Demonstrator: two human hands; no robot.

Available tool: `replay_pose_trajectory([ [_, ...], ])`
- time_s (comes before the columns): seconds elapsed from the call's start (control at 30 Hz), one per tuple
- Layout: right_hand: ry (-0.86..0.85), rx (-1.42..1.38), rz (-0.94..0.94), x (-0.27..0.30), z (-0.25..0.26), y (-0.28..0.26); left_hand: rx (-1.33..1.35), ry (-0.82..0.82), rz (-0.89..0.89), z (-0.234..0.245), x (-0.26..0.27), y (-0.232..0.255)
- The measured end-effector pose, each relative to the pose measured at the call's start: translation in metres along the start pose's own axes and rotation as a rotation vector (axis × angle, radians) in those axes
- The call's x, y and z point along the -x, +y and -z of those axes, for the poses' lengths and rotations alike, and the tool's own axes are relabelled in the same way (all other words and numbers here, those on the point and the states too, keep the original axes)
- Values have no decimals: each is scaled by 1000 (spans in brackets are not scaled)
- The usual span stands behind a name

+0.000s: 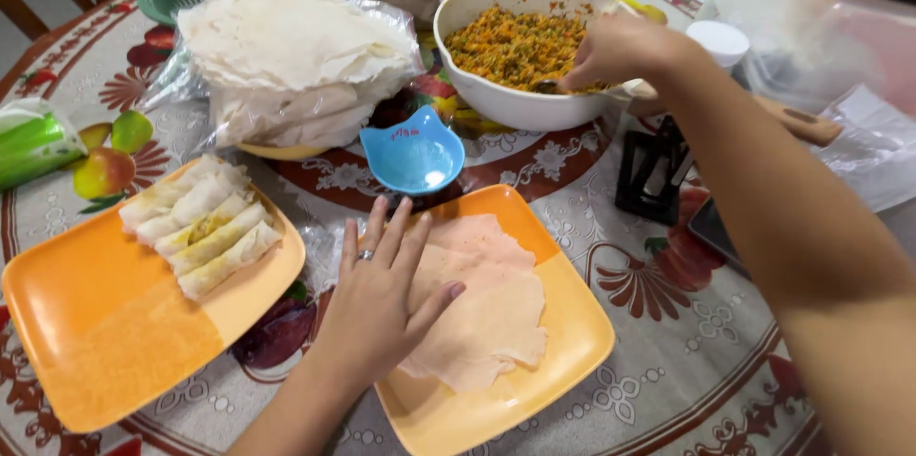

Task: The person peels a wrapper from a stack, places it on a plate, and scoops filling onto it with a spoon. They then roll the wrapper around the filling and place the finished roll onto a separate plate.

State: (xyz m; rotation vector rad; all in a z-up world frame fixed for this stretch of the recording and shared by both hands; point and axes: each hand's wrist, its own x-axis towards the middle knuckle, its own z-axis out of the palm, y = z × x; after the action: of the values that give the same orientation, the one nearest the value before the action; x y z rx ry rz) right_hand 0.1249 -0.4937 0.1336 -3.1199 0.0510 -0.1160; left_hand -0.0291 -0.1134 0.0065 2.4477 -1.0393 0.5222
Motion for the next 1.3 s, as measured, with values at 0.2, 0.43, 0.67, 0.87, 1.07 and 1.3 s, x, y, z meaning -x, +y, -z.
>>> replay_pose_trajectory([
  [0.2,-267,225,15,-30,-3,-13,62,61,2,-7,1,-3],
  [0.43,-222,469,4,-39,-2,-8,84,58,-2,-6,-1,-7],
  [0.67,-5,476,-147,-58,13,16,101,58,13,-9,-1,-9],
  [0.87,181,519,-71,-89,-42,29,107,57,20,-8,0,-8],
  [1.07,67,353,-75,-58,-29,-16,116,57,10,-8,-1,-8],
  [1.3,27,48,-123,-55,-29,20,101,71,7,-7,0,-10],
])
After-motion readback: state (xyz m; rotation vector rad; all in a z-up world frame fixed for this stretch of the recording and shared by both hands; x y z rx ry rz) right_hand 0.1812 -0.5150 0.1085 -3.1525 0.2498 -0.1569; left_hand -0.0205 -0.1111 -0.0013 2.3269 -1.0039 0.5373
